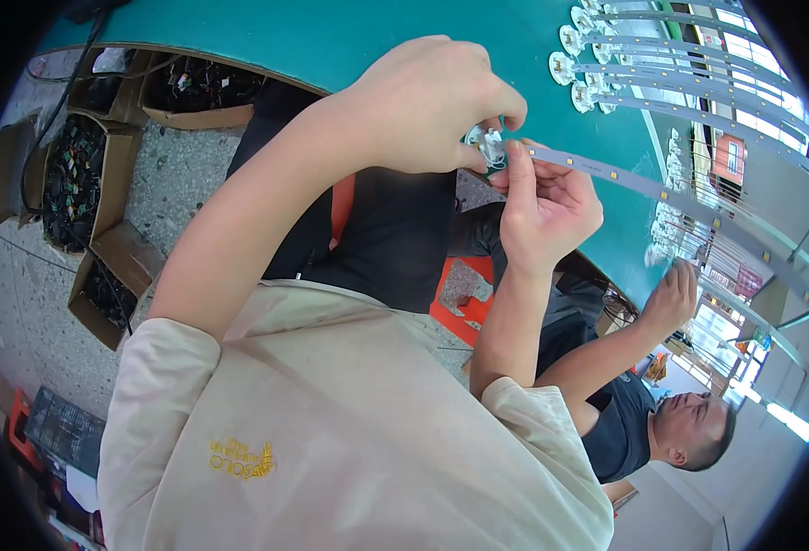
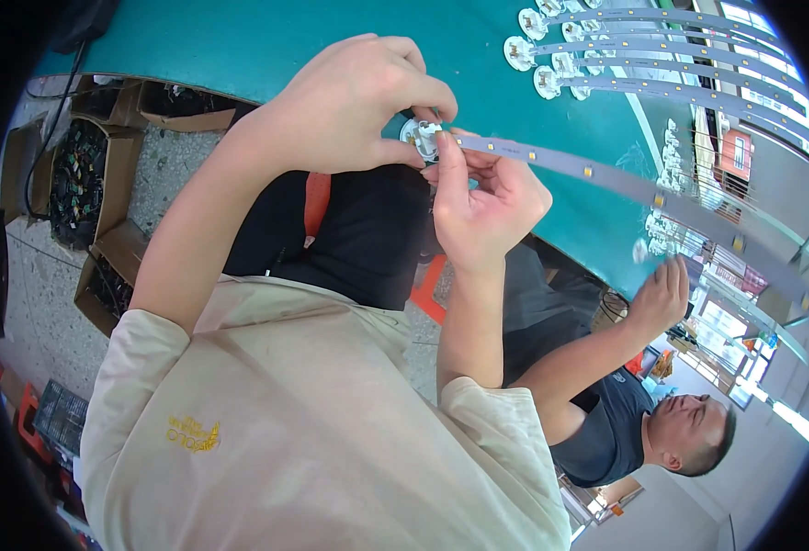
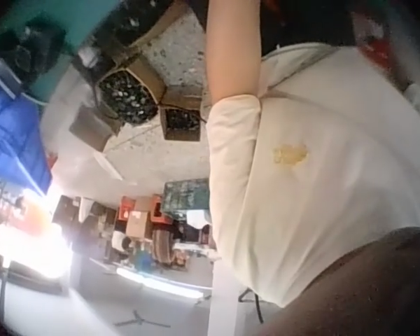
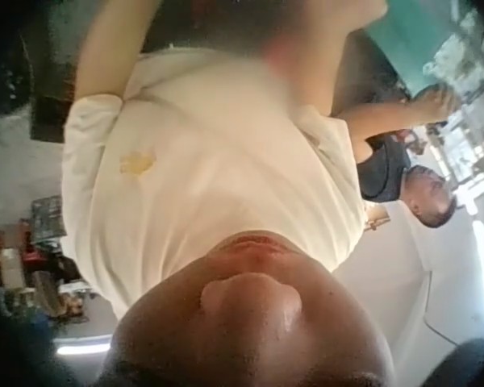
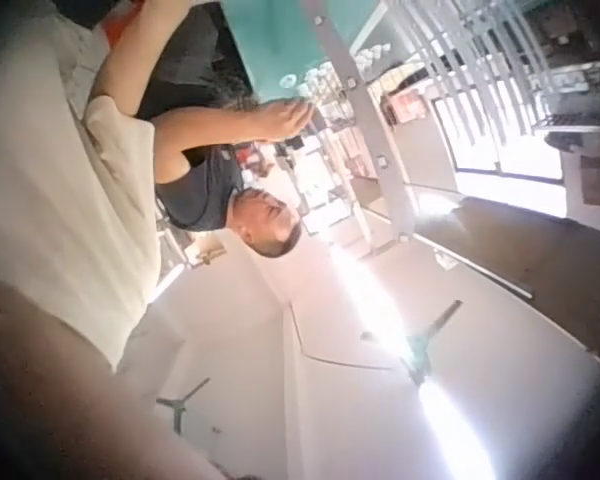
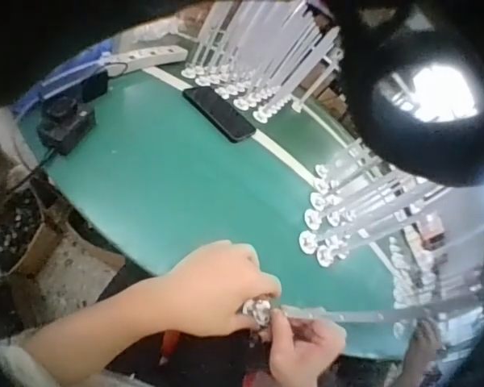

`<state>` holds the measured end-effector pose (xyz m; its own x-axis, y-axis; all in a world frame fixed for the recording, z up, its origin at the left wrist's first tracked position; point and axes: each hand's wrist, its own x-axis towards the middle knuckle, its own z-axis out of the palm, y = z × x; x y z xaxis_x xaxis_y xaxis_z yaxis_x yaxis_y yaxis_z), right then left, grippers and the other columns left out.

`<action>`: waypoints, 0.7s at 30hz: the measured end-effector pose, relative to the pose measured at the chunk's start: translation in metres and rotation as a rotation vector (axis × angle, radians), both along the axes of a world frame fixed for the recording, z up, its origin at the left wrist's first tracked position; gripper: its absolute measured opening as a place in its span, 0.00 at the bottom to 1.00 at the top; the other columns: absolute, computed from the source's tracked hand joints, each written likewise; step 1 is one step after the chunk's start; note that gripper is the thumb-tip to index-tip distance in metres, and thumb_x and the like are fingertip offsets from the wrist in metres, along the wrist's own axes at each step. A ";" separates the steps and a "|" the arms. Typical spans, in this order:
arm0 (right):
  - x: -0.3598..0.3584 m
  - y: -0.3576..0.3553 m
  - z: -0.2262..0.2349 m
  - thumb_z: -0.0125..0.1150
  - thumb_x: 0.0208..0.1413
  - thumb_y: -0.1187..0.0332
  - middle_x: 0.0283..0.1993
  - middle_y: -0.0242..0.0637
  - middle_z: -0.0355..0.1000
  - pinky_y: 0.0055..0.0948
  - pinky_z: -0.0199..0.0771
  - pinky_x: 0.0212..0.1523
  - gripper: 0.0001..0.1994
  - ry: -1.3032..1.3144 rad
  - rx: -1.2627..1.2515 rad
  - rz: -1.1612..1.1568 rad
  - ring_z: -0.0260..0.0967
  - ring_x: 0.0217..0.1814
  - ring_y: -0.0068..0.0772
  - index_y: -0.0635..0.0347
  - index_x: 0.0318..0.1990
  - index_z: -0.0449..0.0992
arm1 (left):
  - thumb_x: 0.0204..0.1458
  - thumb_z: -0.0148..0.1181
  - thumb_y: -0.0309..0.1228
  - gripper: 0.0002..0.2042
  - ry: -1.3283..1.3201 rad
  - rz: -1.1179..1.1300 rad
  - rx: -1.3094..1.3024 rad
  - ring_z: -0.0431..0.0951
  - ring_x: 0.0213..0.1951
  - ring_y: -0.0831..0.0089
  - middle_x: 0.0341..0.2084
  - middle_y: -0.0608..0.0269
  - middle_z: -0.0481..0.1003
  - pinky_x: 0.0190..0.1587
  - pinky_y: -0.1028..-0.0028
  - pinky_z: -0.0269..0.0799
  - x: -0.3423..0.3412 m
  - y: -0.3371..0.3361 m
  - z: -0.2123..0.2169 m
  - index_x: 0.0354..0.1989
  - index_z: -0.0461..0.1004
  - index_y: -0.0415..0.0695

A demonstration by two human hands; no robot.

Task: Assembling circular lighting components onto long LED strips at a manual workstation.

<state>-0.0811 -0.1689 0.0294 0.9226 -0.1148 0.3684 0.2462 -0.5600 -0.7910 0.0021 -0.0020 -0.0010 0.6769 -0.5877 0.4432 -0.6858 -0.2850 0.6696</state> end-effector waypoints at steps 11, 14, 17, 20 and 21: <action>0.001 -0.002 0.001 0.67 0.58 0.82 0.30 0.41 0.79 0.19 0.78 0.26 0.04 0.000 -0.061 0.000 0.77 0.25 0.22 0.73 0.38 0.78 | 0.33 0.78 0.34 0.19 -0.009 -0.011 -0.005 0.79 0.41 0.64 0.30 0.67 0.82 0.42 0.64 0.74 0.000 0.003 0.002 0.38 0.82 0.47; 0.001 -0.003 -0.002 0.67 0.58 0.81 0.30 0.41 0.79 0.19 0.78 0.26 0.05 -0.008 -0.027 0.003 0.77 0.25 0.22 0.73 0.39 0.78 | 0.34 0.79 0.36 0.20 -0.050 -0.021 -0.006 0.79 0.41 0.63 0.31 0.65 0.82 0.43 0.64 0.74 0.000 0.004 0.003 0.38 0.82 0.47; -0.002 0.001 -0.002 0.68 0.57 0.81 0.31 0.41 0.80 0.20 0.78 0.28 0.05 -0.026 0.012 -0.025 0.78 0.26 0.22 0.72 0.39 0.78 | 0.33 0.79 0.37 0.20 -0.084 -0.021 -0.014 0.79 0.41 0.62 0.33 0.64 0.81 0.44 0.63 0.75 -0.001 0.002 0.003 0.38 0.83 0.47; -0.004 0.007 0.003 0.68 0.57 0.81 0.30 0.41 0.80 0.19 0.78 0.29 0.05 -0.056 0.152 -0.072 0.78 0.26 0.23 0.72 0.39 0.78 | 0.33 0.80 0.38 0.22 -0.110 -0.018 -0.013 0.79 0.41 0.62 0.34 0.63 0.81 0.44 0.63 0.75 -0.003 0.003 0.006 0.39 0.83 0.46; -0.003 0.009 0.007 0.68 0.57 0.80 0.30 0.41 0.80 0.19 0.77 0.29 0.05 -0.033 0.188 -0.106 0.78 0.26 0.23 0.72 0.39 0.78 | 0.33 0.80 0.38 0.23 -0.122 -0.011 -0.003 0.79 0.41 0.61 0.34 0.63 0.81 0.45 0.63 0.75 -0.003 0.003 0.007 0.40 0.83 0.46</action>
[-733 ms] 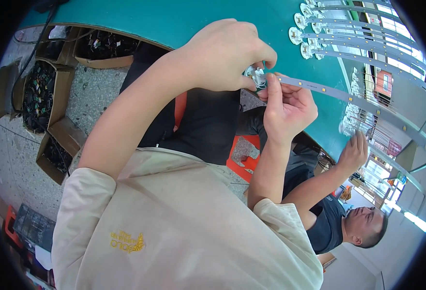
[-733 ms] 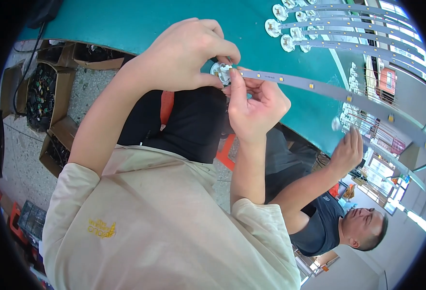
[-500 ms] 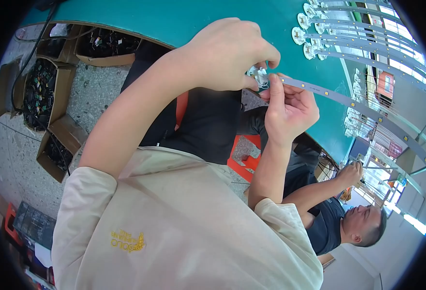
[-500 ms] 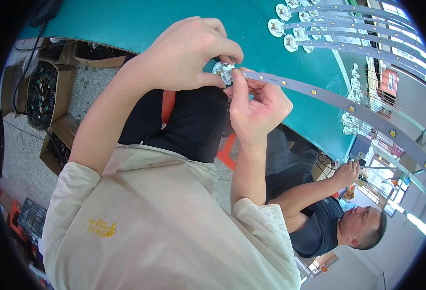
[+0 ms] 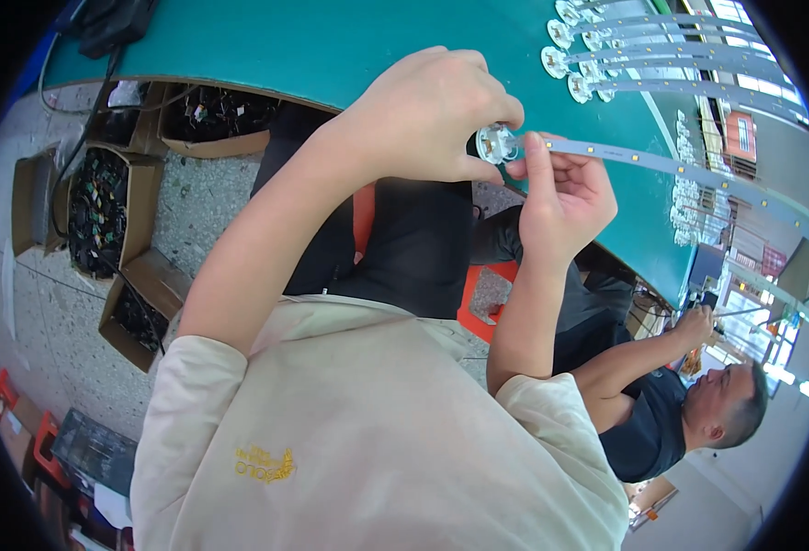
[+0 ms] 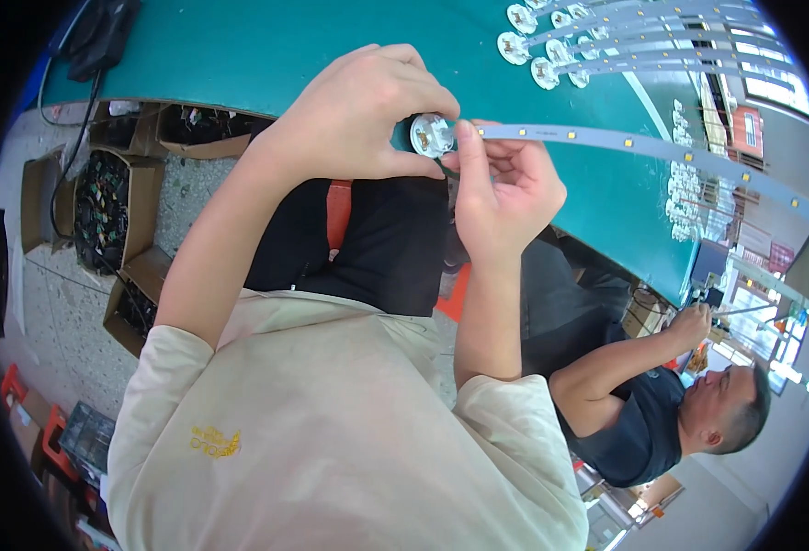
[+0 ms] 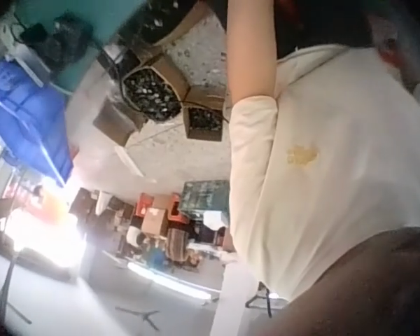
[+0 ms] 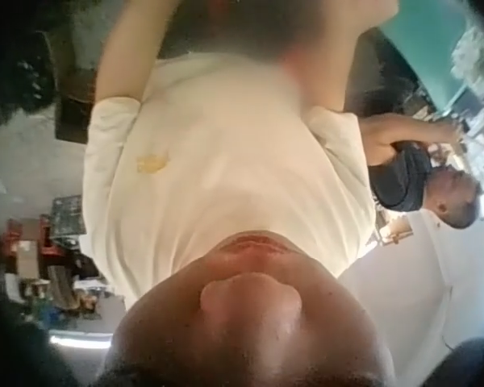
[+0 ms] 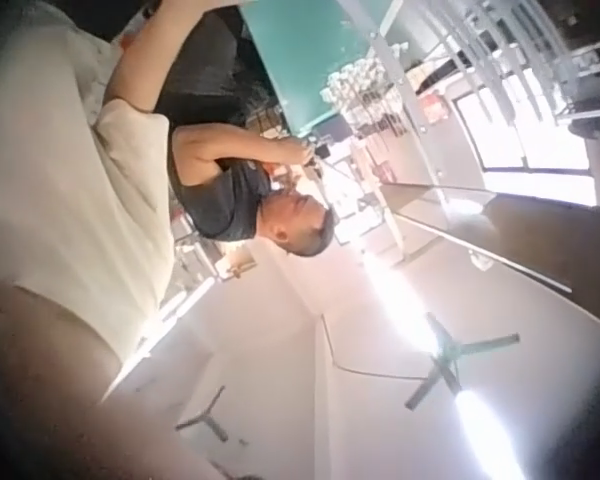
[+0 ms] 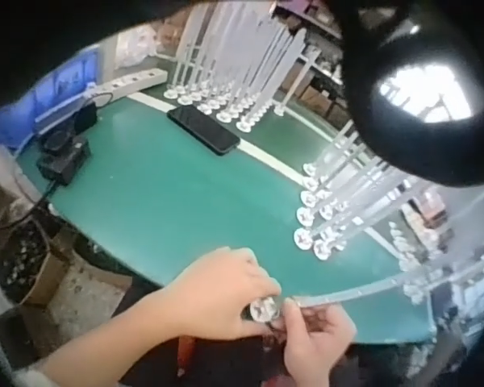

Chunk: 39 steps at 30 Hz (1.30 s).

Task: Assembling circular lighting components onto long LED strips at a manual workstation.

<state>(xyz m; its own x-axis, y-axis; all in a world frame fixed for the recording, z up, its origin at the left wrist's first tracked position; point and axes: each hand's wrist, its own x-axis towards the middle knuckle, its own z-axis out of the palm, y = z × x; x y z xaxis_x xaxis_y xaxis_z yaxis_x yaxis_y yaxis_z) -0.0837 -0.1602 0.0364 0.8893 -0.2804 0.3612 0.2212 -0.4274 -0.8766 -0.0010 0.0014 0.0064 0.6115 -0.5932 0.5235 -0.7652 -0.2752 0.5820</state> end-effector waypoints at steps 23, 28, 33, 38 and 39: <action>-0.010 -0.058 0.039 0.69 0.57 0.79 0.28 0.40 0.79 0.19 0.70 0.26 0.05 -0.007 0.283 -0.170 0.74 0.23 0.21 0.71 0.38 0.79 | 0.30 0.82 0.43 0.26 0.060 -0.047 -0.042 0.79 0.36 0.62 0.31 0.62 0.81 0.42 0.66 0.76 0.002 -0.002 0.012 0.39 0.81 0.44; -0.007 -0.074 0.040 0.69 0.57 0.78 0.29 0.40 0.80 0.18 0.70 0.26 0.05 -0.011 0.260 -0.229 0.74 0.23 0.21 0.71 0.38 0.80 | 0.30 0.81 0.41 0.25 0.036 -0.060 -0.042 0.78 0.33 0.61 0.30 0.61 0.81 0.39 0.66 0.75 0.004 -0.003 0.015 0.38 0.81 0.43; 0.023 -0.122 0.020 0.70 0.57 0.76 0.30 0.38 0.80 0.20 0.74 0.27 0.06 -0.029 -0.044 -0.380 0.75 0.26 0.20 0.71 0.38 0.80 | 0.30 0.81 0.40 0.25 0.052 -0.049 -0.036 0.78 0.33 0.61 0.31 0.60 0.82 0.39 0.66 0.75 0.003 -0.006 0.018 0.38 0.82 0.42; 0.055 -0.150 0.001 0.71 0.56 0.72 0.28 0.37 0.81 0.20 0.74 0.26 0.08 -0.036 -0.275 -0.382 0.77 0.24 0.21 0.68 0.37 0.81 | 0.30 0.82 0.41 0.26 0.027 -0.034 0.015 0.79 0.35 0.64 0.32 0.61 0.82 0.40 0.68 0.77 0.001 -0.006 0.018 0.39 0.82 0.41; 0.059 -0.153 0.000 0.71 0.56 0.71 0.28 0.37 0.81 0.20 0.74 0.25 0.08 -0.044 -0.334 -0.382 0.77 0.23 0.21 0.67 0.37 0.81 | 0.30 0.82 0.41 0.26 0.032 -0.032 0.013 0.79 0.35 0.64 0.32 0.61 0.82 0.40 0.68 0.77 0.001 -0.005 0.017 0.39 0.82 0.41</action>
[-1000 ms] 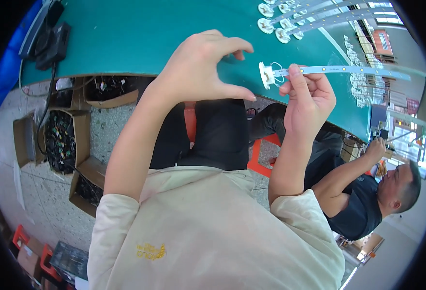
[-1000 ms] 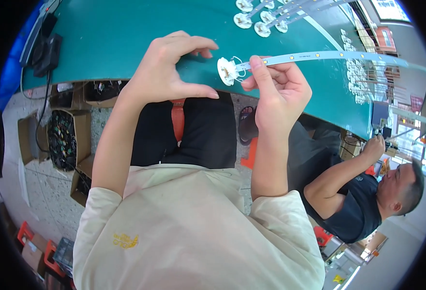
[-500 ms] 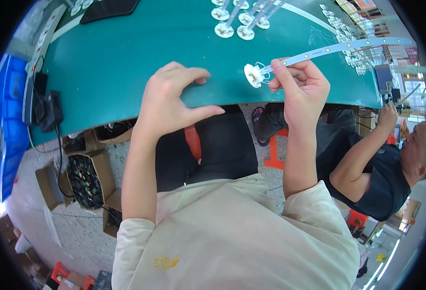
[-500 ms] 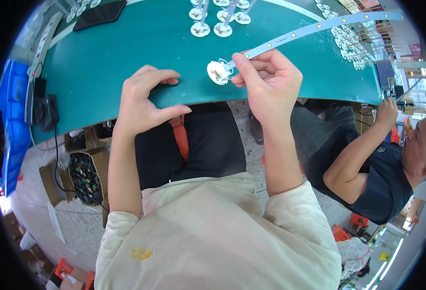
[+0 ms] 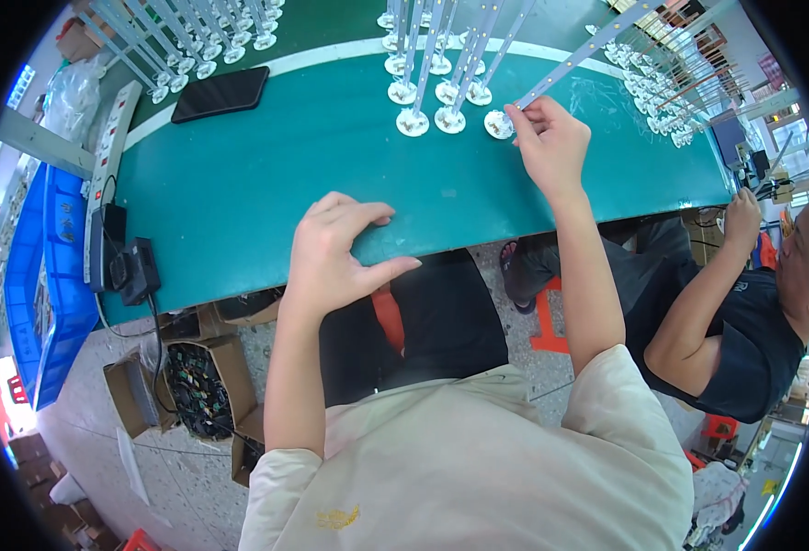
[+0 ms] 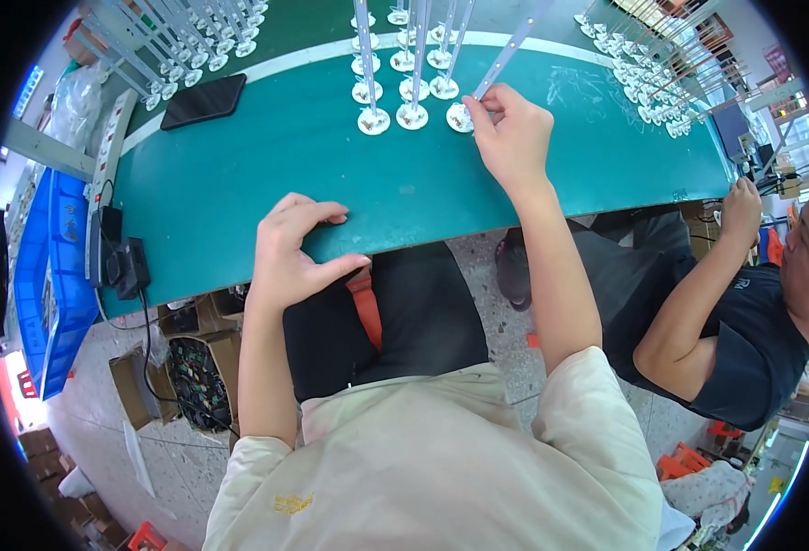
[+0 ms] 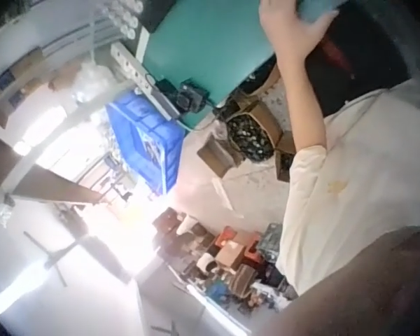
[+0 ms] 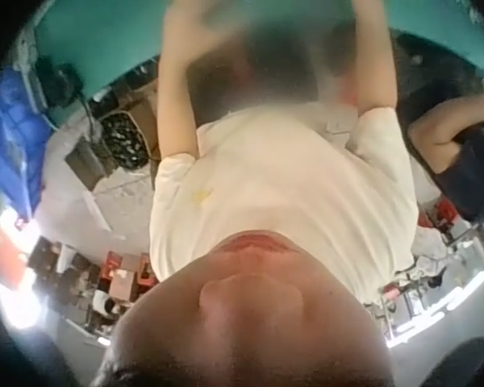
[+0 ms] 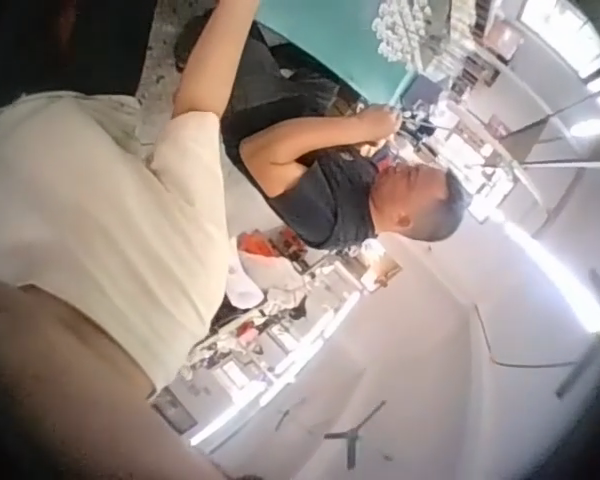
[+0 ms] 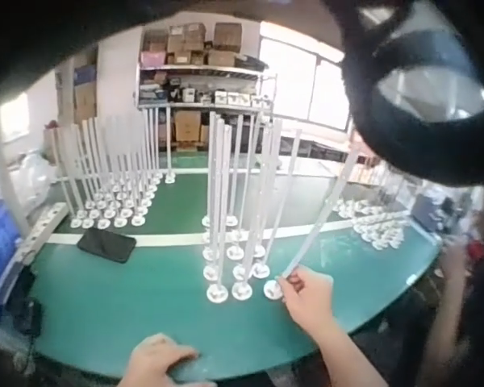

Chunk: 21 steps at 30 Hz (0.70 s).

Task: Assembling circular lighting components onto long LED strips at a manual workstation.

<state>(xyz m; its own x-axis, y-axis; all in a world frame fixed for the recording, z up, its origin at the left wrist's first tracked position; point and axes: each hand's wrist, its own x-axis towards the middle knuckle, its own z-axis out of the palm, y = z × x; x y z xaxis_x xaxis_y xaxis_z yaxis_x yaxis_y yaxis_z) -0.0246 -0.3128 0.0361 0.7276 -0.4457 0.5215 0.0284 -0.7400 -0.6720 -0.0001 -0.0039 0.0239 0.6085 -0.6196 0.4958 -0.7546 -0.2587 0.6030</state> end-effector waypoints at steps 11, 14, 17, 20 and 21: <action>0.003 0.001 0.006 0.72 0.54 0.71 0.34 0.39 0.82 0.25 0.76 0.31 0.10 0.148 -0.119 -0.011 0.79 0.28 0.23 0.65 0.40 0.81 | 0.29 0.81 0.40 0.27 0.029 -0.016 0.005 0.79 0.35 0.62 0.32 0.61 0.83 0.41 0.66 0.76 0.003 0.001 0.001 0.40 0.82 0.41; -0.014 0.013 0.009 0.73 0.51 0.72 0.37 0.39 0.82 0.26 0.77 0.35 0.14 0.163 -0.071 -0.045 0.79 0.33 0.23 0.65 0.45 0.80 | 0.30 0.81 0.40 0.27 0.041 0.015 -0.006 0.79 0.35 0.62 0.33 0.61 0.82 0.41 0.66 0.75 0.001 0.005 0.004 0.41 0.82 0.42; -0.035 0.001 0.003 0.74 0.50 0.72 0.36 0.37 0.81 0.25 0.76 0.37 0.17 0.096 -0.078 0.016 0.78 0.35 0.24 0.63 0.48 0.80 | 0.30 0.81 0.41 0.27 0.017 -0.012 -0.005 0.79 0.35 0.62 0.33 0.62 0.82 0.42 0.66 0.75 0.002 0.004 0.005 0.42 0.82 0.43; -0.038 0.004 0.010 0.75 0.50 0.72 0.33 0.33 0.78 0.26 0.75 0.38 0.18 0.138 0.027 -0.061 0.76 0.34 0.24 0.63 0.49 0.80 | 0.35 0.79 0.45 0.27 0.062 -0.021 0.016 0.78 0.38 0.63 0.32 0.66 0.81 0.48 0.64 0.73 -0.003 -0.002 0.002 0.44 0.81 0.46; -0.031 0.010 0.013 0.74 0.51 0.72 0.32 0.32 0.77 0.25 0.74 0.38 0.18 0.060 -0.043 -0.070 0.74 0.33 0.22 0.64 0.49 0.80 | 0.35 0.79 0.45 0.27 0.060 -0.012 0.016 0.78 0.38 0.63 0.32 0.66 0.81 0.48 0.64 0.73 0.000 0.003 0.003 0.44 0.81 0.46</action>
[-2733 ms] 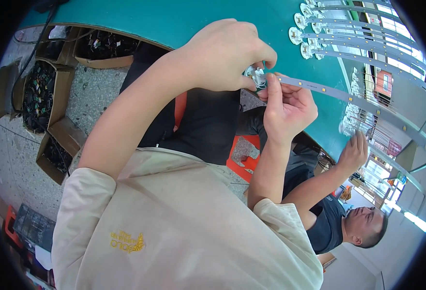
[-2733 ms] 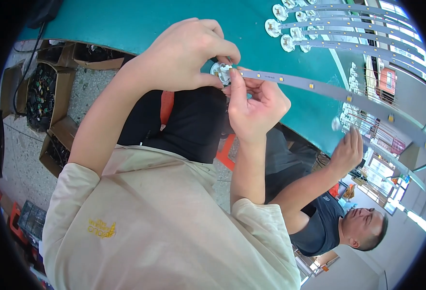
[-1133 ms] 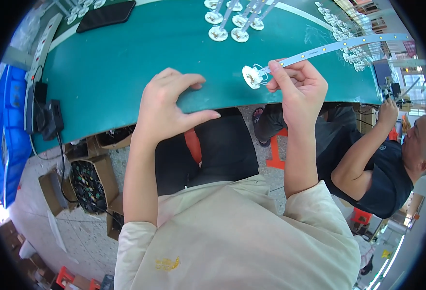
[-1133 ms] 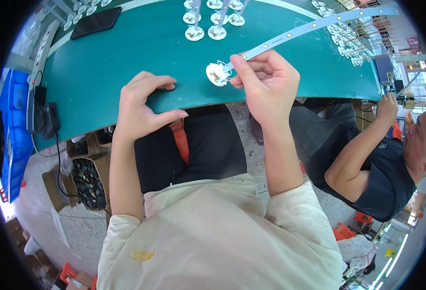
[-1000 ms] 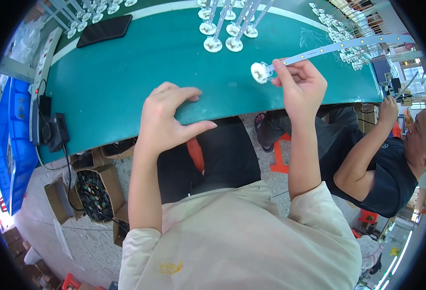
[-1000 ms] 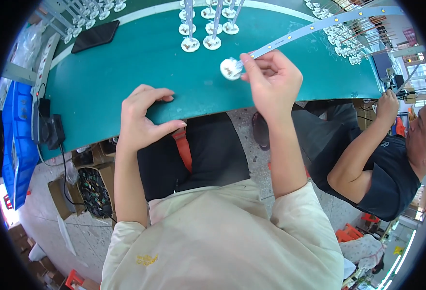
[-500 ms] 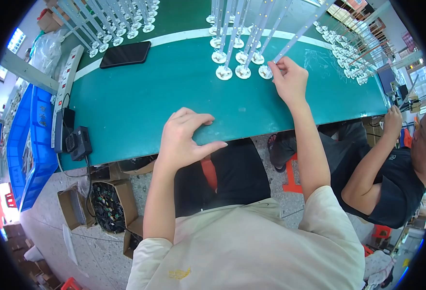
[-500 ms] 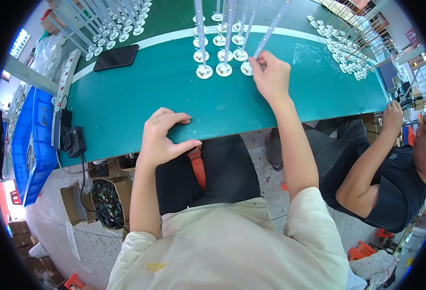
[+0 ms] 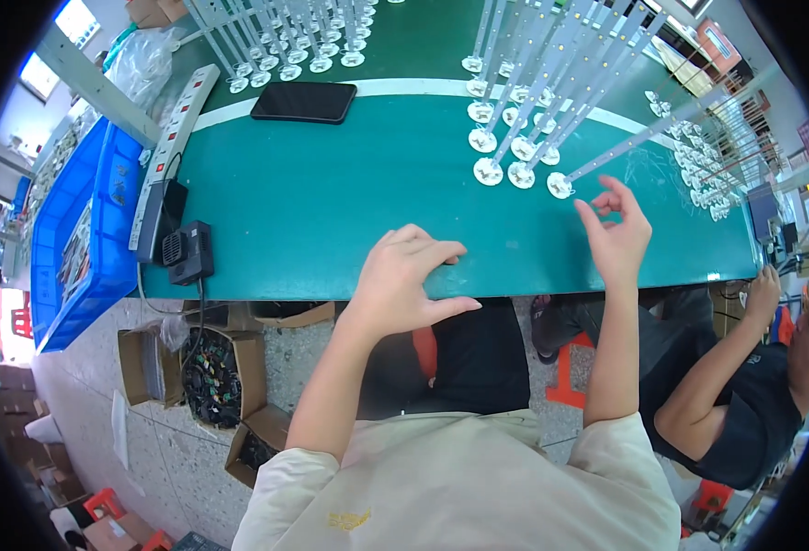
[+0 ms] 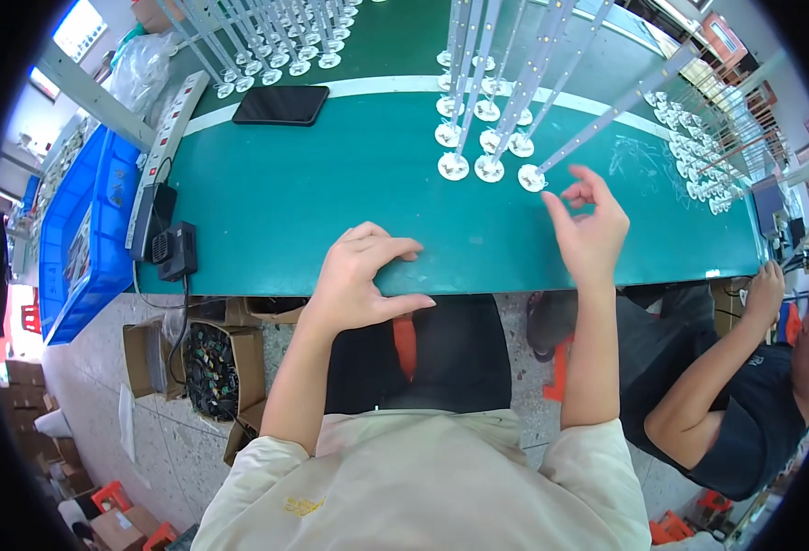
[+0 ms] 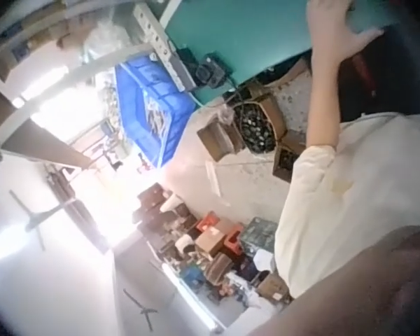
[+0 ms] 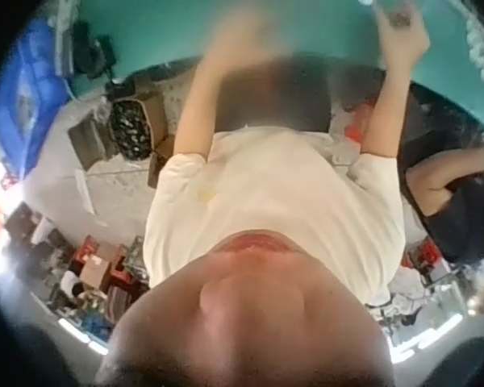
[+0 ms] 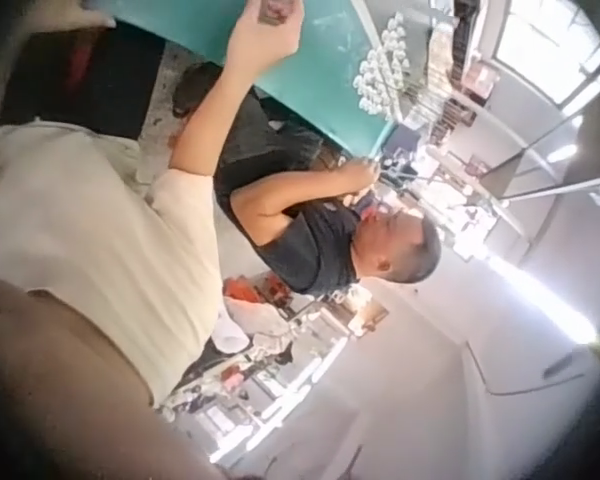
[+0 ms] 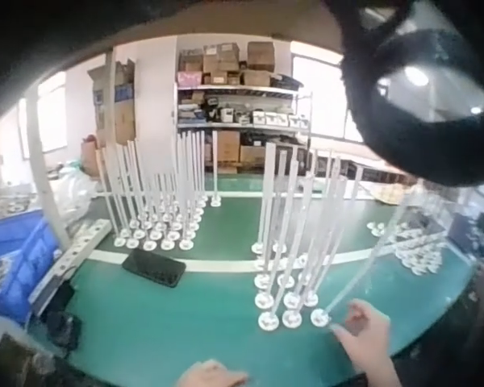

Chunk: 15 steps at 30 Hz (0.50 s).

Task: Assembling circular lighting components onto long LED strips at a manual workstation.

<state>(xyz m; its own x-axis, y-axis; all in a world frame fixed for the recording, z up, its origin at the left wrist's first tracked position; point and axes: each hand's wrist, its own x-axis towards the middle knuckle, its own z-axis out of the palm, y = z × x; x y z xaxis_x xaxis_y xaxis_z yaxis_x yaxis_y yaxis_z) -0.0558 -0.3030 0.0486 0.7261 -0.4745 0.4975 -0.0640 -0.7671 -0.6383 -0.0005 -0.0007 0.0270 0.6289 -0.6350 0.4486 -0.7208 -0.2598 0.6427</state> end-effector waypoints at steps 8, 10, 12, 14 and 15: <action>0.029 -0.003 -0.010 0.77 0.48 0.65 0.29 0.32 0.75 0.24 0.72 0.32 0.18 0.046 0.054 -0.018 0.70 0.27 0.20 0.67 0.43 0.82 | 0.30 0.81 0.40 0.25 -0.034 0.000 -0.015 0.78 0.34 0.63 0.32 0.62 0.82 0.41 0.67 0.74 0.003 0.001 0.001 0.39 0.82 0.43; 0.027 -0.001 -0.010 0.77 0.48 0.65 0.29 0.32 0.75 0.24 0.71 0.31 0.17 0.107 0.033 -0.055 0.69 0.27 0.21 0.67 0.42 0.82 | 0.30 0.81 0.39 0.25 -0.034 0.001 -0.019 0.78 0.34 0.63 0.32 0.62 0.82 0.41 0.67 0.74 0.003 0.000 0.002 0.39 0.82 0.43; 0.025 -0.005 -0.019 0.78 0.46 0.64 0.29 0.34 0.75 0.26 0.71 0.30 0.17 0.201 -0.122 0.002 0.68 0.25 0.24 0.65 0.41 0.83 | 0.31 0.81 0.39 0.24 -0.037 -0.002 -0.021 0.78 0.34 0.62 0.31 0.62 0.82 0.41 0.67 0.74 0.002 -0.001 0.002 0.38 0.82 0.43; 0.026 -0.007 -0.021 0.78 0.46 0.64 0.29 0.34 0.74 0.26 0.71 0.29 0.17 0.179 -0.113 0.015 0.68 0.24 0.24 0.65 0.41 0.83 | 0.32 0.81 0.38 0.23 -0.038 0.007 -0.006 0.78 0.34 0.62 0.31 0.61 0.82 0.41 0.66 0.74 0.002 -0.001 0.000 0.38 0.81 0.43; 0.027 -0.008 -0.022 0.78 0.45 0.63 0.29 0.35 0.74 0.26 0.71 0.29 0.17 0.157 -0.104 0.034 0.68 0.24 0.25 0.64 0.41 0.84 | 0.32 0.81 0.38 0.23 -0.039 0.003 -0.005 0.78 0.34 0.62 0.31 0.61 0.82 0.41 0.66 0.74 0.002 -0.002 0.000 0.38 0.81 0.43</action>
